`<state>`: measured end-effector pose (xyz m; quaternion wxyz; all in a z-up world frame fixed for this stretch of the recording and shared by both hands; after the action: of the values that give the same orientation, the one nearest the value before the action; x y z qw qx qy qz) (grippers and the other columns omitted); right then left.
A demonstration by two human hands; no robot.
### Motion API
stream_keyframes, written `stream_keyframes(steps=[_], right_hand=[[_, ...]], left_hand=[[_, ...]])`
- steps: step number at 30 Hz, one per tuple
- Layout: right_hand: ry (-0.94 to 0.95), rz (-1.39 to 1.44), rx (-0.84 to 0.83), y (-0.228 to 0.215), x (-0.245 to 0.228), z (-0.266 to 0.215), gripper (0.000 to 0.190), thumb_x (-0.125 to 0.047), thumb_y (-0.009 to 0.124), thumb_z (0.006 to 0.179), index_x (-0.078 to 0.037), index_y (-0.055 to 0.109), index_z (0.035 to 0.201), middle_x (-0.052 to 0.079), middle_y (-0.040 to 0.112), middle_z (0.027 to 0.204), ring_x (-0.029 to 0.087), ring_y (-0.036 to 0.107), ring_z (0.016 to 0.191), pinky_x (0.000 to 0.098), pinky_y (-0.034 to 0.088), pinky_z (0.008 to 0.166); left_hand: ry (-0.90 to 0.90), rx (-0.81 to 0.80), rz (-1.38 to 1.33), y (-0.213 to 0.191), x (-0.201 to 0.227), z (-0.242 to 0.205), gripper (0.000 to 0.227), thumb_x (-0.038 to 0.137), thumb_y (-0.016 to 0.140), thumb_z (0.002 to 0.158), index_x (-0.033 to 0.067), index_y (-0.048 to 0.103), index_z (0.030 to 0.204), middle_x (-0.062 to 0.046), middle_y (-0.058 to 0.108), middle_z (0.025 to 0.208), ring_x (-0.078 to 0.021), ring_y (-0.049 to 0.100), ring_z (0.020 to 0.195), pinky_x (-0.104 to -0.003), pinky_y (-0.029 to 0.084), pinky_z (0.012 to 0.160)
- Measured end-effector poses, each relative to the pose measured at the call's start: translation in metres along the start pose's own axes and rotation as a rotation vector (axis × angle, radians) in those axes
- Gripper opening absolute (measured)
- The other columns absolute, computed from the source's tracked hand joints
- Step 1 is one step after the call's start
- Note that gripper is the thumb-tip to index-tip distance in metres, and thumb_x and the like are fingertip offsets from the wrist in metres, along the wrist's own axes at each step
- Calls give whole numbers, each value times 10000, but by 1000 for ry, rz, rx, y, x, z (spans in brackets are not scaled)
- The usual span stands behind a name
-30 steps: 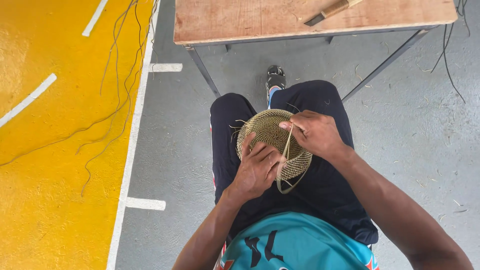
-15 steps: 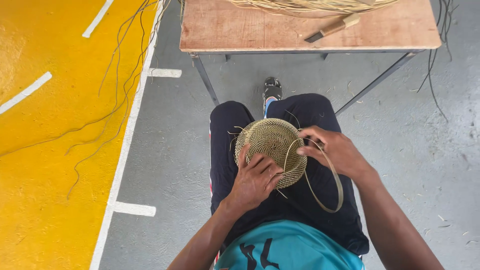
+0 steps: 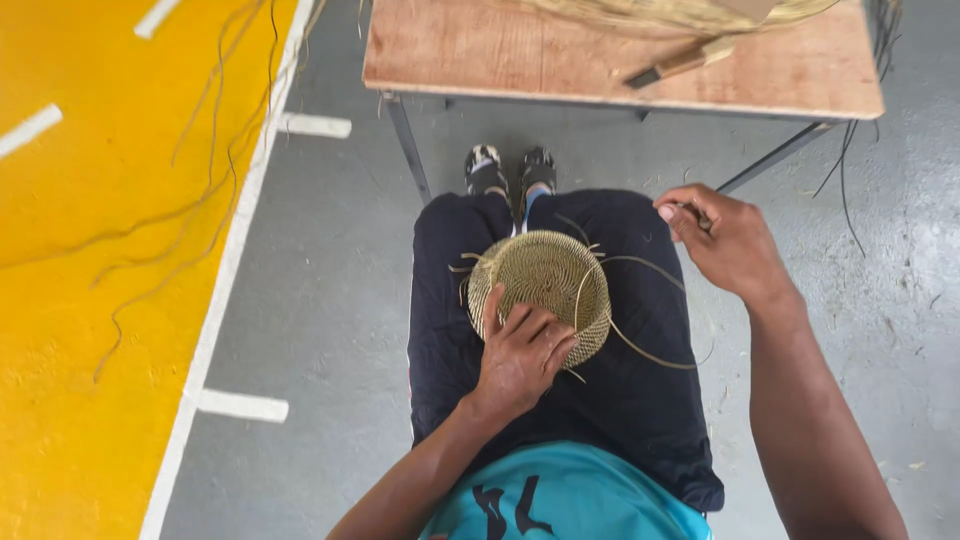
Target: The person is weaving a circular basket or base using thin straw-like fibers and a thicker cord, occasionally using tools like a needle and snips.
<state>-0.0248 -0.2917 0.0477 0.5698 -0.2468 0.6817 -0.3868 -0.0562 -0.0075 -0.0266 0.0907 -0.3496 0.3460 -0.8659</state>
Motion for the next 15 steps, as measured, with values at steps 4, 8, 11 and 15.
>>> stream_keyframes(steps=[4,8,11,15], right_hand=[[3,32,-65,12,-10,-14,301,-338,673,979,-145,714,1207,97,772,943,200,753,840,395,577,734],[131,-51,-225,24,6,-28,334,-384,708,913,-182,728,1178,96,786,1014,249,762,905,430,583,763],[152,-98,-259,27,24,-33,318,-401,699,913,-194,742,1151,76,791,1046,261,762,951,445,588,787],[137,-141,-262,23,23,-36,286,-397,666,936,-212,752,1137,42,795,1059,254,765,952,452,591,797]], left_hand=[[-45,-44,-26,-12,-5,-6,206,267,792,906,143,724,1055,22,620,992,-175,620,1061,-577,200,1276],[-42,-58,-7,-26,-12,-9,328,340,820,825,135,720,1061,-7,604,1081,-218,591,1190,-620,187,1240],[-27,-53,-12,-30,-19,-9,363,367,824,817,132,721,1074,-9,602,1128,-234,573,1240,-627,194,1235],[-45,6,-52,-42,-18,-6,290,324,812,880,141,733,1091,-7,610,1172,-223,589,1227,-593,268,1223]])
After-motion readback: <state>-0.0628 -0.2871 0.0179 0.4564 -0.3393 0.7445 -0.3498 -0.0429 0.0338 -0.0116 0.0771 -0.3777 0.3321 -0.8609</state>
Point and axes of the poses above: each hand's wrist, its own z-axis towards the middle knuckle, its own y-axis out of the palm, x = y × z, the point moved 1 cm from there along z, towards the middle knuckle
